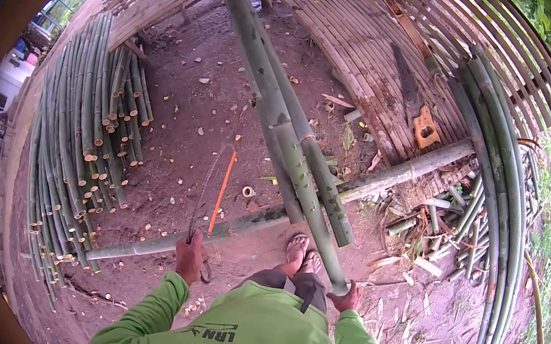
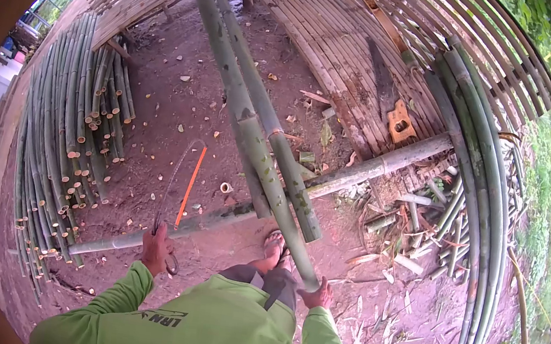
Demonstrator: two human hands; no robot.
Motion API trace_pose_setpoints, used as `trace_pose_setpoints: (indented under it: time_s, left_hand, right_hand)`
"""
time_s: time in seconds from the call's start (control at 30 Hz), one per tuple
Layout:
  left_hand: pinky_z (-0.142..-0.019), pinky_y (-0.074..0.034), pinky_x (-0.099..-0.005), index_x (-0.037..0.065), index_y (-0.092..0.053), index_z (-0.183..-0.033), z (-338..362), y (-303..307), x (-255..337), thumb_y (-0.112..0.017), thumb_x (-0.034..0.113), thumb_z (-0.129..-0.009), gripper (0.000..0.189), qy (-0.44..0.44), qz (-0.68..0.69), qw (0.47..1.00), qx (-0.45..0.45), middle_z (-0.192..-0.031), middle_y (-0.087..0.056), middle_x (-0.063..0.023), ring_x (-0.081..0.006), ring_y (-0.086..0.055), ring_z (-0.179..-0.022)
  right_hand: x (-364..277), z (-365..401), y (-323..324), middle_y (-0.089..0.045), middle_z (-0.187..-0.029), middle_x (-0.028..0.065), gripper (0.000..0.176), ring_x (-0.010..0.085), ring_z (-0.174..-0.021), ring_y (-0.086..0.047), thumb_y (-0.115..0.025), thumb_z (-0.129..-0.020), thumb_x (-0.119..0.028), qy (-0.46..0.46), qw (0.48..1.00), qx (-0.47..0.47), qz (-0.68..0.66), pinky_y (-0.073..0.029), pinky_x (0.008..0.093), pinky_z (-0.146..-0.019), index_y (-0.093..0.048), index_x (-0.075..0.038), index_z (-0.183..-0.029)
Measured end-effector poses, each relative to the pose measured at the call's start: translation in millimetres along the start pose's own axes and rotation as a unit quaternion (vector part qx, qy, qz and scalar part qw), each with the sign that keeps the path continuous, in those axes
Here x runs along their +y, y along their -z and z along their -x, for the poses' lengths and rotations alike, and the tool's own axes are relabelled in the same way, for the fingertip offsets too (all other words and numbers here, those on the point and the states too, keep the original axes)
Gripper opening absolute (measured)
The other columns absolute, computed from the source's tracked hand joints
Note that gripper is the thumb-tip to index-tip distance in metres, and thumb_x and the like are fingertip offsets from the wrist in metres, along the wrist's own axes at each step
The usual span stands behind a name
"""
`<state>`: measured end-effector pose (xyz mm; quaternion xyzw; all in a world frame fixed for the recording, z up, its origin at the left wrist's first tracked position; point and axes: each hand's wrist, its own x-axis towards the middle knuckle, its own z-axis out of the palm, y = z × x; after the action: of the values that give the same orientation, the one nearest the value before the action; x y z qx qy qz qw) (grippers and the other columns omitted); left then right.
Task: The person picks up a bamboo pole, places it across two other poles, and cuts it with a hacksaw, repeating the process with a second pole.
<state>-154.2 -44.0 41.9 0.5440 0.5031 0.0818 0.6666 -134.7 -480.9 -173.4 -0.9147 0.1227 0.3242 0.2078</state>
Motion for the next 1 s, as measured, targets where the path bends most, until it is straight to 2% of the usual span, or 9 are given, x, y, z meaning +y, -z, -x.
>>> trace_pose_setpoints:
  time_s: [0.03, 0.27, 0.47, 0.57, 0.7, 0.8, 0.87, 0.97, 1.0]
  left_hand:
    - [-0.041, -0.031, -0.028, 0.013, -0.042, -0.071, 3.9, -1.9, 0.1, -0.058, 0.034, -0.093, 0.035, -0.001, -0.008, 1.0, 0.0, -0.051, -0.033, 0.0059, -0.007, -0.033, -0.042]
    - [-0.039, -0.03, -0.028, 0.011, -0.047, -0.072, 16.5, 12.8, -24.5, -0.057, 0.031, -0.094, 0.032, -0.025, -0.11, 0.993, -0.021, -0.052, -0.037, 0.0042, -0.0081, -0.036, -0.042]
    - [-0.04, -0.033, -0.0281, 0.007, -0.051, -0.073, 37.9, 17.2, -22.6, -0.056, 0.031, -0.094, 0.032, -0.002, -0.069, 0.997, -0.015, -0.051, -0.04, 0.0024, -0.0086, -0.038, -0.041]
    - [-0.04, -0.034, -0.0282, 0.004, -0.056, -0.078, 29.0, 17.0, -28.9, -0.056, 0.032, -0.094, 0.032, 0.012, -0.035, 0.999, -0.005, -0.05, -0.04, 0.002, -0.0087, -0.038, -0.04]
    - [-0.039, -0.035, -0.0286, 0.002, -0.059, -0.083, 4.4, 27.4, -41.5, -0.056, 0.032, -0.094, 0.032, 0.021, 0.021, 1.0, -0.002, -0.049, -0.042, 0.0008, -0.0096, -0.04, -0.039]
    - [-0.039, -0.035, -0.029, 0.001, -0.059, -0.082, -11.7, 33.5, -30.2, -0.054, 0.032, -0.094, 0.033, 0.015, -0.06, 0.998, 0.03, -0.05, -0.045, -0.0004, -0.0098, -0.042, -0.04]
    - [-0.04, -0.035, -0.029, 0.001, -0.058, -0.08, -27.5, 42.0, -21.4, -0.054, 0.032, -0.094, 0.034, 0.015, -0.063, 0.997, 0.032, -0.05, -0.046, -0.0006, -0.0094, -0.044, -0.041]
    - [-0.04, -0.034, -0.0289, 0.002, -0.056, -0.076, -49.4, 49.7, -6.9, -0.055, 0.031, -0.094, 0.034, 0.001, -0.045, 0.998, 0.046, -0.051, -0.046, -0.0001, -0.0091, -0.044, -0.042]
    - [-0.04, -0.034, -0.0289, 0.002, -0.055, -0.075, -56.0, 53.4, -1.2, -0.055, 0.031, -0.094, 0.035, -0.006, -0.038, 0.998, 0.052, -0.051, -0.046, 0.0003, -0.0091, -0.044, -0.041]
  right_hand:
    - [27.5, -10.3, -11.5, -0.049, -0.132, 0.0216, 0.103, 0.0369, -0.123, -0.047, -0.088, -0.05, -0.045, 0.007, 0.997, -0.075, 0.031, -0.039, 0.0441, -0.104, -0.041, -0.009, -0.134]
    - [81.8, -67.1, -47.5, -0.067, -0.104, 0.0168, 0.078, 0.0329, -0.099, -0.064, -0.087, -0.051, -0.041, -0.014, 0.983, -0.181, -0.006, -0.05, 0.0429, -0.088, -0.059, -0.008, -0.115]
    - [4.7, 33.7, 77.9, -0.069, -0.098, 0.0166, 0.07, 0.0313, -0.095, -0.066, -0.081, -0.053, -0.049, 0.095, 0.977, -0.186, 0.031, -0.052, 0.0417, -0.085, -0.065, -0.009, -0.109]
    - [-43.1, 38.0, 99.7, -0.07, -0.091, 0.0159, 0.061, 0.0303, -0.088, -0.068, -0.081, -0.052, -0.047, 0.117, 0.978, -0.167, 0.047, -0.054, 0.0404, -0.079, -0.069, -0.009, -0.098]
    - [-155.5, 22.4, 142.7, -0.069, -0.091, 0.0216, 0.067, 0.0315, -0.086, -0.068, -0.081, -0.052, -0.05, 0.145, 0.975, -0.148, 0.074, -0.054, 0.0394, -0.078, -0.068, 0.002, -0.092]
    - [-246.1, -22.7, 152.8, -0.069, -0.093, 0.023, 0.066, 0.0334, -0.09, -0.068, -0.079, -0.053, -0.049, 0.156, 0.974, -0.119, 0.111, -0.054, 0.041, -0.08, -0.07, 0.001, -0.094]
    - [-339.5, -56.4, 171.1, -0.068, -0.091, 0.0247, 0.076, 0.0332, -0.087, -0.068, -0.08, -0.053, -0.052, 0.213, 0.961, -0.134, 0.114, -0.055, 0.039, -0.077, -0.066, 0.011, -0.094]
    - [-492.9, -146.2, 170.0, -0.067, -0.086, 0.0261, 0.071, 0.034, -0.081, -0.068, -0.079, -0.055, -0.05, 0.28, 0.945, -0.052, 0.162, -0.055, 0.0418, -0.073, -0.067, 0.009, -0.092]
    - [-538.6, -177.6, 163.5, -0.066, -0.095, 0.0255, 0.077, 0.0362, -0.09, -0.066, -0.079, -0.057, -0.049, 0.33, 0.94, 0.025, 0.089, -0.052, 0.0429, -0.079, -0.06, 0.007, -0.107]
